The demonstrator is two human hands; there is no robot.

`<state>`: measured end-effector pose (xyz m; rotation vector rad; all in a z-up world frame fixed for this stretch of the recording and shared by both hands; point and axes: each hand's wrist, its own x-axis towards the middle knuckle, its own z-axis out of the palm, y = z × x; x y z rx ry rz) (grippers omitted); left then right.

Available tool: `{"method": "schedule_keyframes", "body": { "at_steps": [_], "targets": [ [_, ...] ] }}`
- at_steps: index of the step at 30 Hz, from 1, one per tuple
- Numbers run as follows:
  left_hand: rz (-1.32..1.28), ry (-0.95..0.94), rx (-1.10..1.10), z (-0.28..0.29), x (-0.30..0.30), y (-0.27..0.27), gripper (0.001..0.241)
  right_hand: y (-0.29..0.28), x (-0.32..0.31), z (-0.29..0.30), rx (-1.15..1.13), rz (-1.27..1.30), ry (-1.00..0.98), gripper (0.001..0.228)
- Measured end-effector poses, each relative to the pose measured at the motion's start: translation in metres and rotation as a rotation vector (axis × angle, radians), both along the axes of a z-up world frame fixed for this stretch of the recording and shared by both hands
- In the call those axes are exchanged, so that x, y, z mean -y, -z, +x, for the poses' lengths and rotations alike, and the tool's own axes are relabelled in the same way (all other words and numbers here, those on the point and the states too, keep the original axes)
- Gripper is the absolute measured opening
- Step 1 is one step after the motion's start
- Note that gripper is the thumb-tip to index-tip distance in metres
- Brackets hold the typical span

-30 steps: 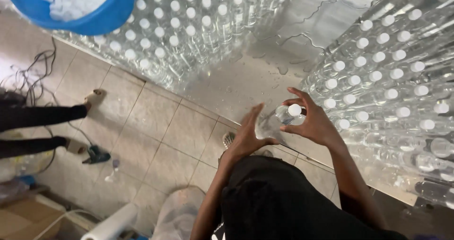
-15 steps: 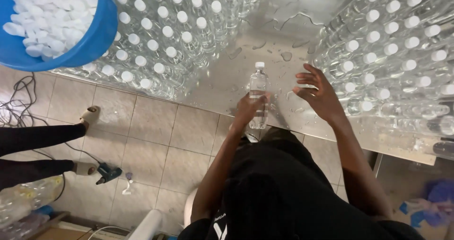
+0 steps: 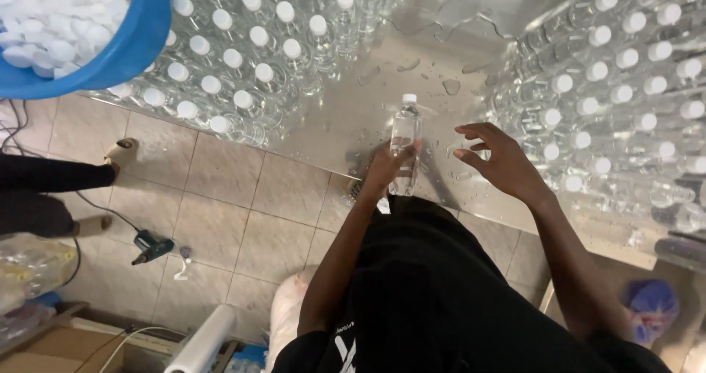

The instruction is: Manually placing and screwing plastic caps onto water bottles at a production station.

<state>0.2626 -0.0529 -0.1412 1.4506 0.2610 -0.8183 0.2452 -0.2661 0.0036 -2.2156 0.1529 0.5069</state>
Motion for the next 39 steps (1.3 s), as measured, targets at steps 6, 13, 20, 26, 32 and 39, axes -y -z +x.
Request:
{"method": "schedule_keyframes", "body": {
  "at_steps": [6,13,20,26,32,39],
  "targets": [
    [-0.215,-0.117,0.012,-0.001,0.007,0.059,0.076,0.001,0.011,0.044,0.028,-0.208,-0.278,0.048],
    [-0.231,-0.140,0.013,-0.008,0.010,0.011,0.083,0.010,0.018,0.078,0.080,-0.293,-0.467,0.047],
    [-0.374,0.050,0.067,-0.008,-0.004,-0.003,0.087,-0.006,0.019,0.100,0.124,-0.027,-0.513,0.042],
    [-0.622,0.114,0.118,-0.020,-0.014,-0.028,0.066,-0.029,0.030,0.109,0.080,0.190,-0.637,0.035],
    [-0.990,0.265,0.013,-0.025,-0.018,-0.014,0.063,-0.030,0.032,0.095,0.155,0.124,-0.840,0.034],
    [-0.736,0.290,0.191,-0.014,-0.022,-0.070,0.045,-0.006,0.037,0.075,0.336,-0.078,-0.803,0.039]
  ]
}}
